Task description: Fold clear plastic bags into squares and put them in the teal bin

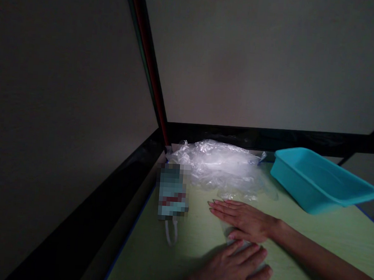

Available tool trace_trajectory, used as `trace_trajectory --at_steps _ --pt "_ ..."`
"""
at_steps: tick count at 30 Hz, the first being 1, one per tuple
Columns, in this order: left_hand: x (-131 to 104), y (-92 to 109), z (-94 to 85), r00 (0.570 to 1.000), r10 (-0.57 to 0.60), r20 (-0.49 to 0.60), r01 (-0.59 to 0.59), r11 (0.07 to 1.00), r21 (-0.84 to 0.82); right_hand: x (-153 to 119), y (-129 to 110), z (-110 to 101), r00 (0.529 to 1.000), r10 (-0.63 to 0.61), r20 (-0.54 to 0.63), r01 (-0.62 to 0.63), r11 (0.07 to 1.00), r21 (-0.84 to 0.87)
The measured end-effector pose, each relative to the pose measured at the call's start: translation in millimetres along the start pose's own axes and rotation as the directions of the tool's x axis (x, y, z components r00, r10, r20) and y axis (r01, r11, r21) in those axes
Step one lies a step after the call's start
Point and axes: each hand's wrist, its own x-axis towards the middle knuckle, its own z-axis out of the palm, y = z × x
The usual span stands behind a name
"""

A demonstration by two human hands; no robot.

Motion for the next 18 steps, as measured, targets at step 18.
trace_trajectory --at_steps 18 --pt "1.4 -0.7 -1.0 1.0 0.006 -0.001 -0.006 0.997 -0.081 0.4 -0.1 1.5 1.0 -0.003 -0.004 0.003 0.998 -0.065"
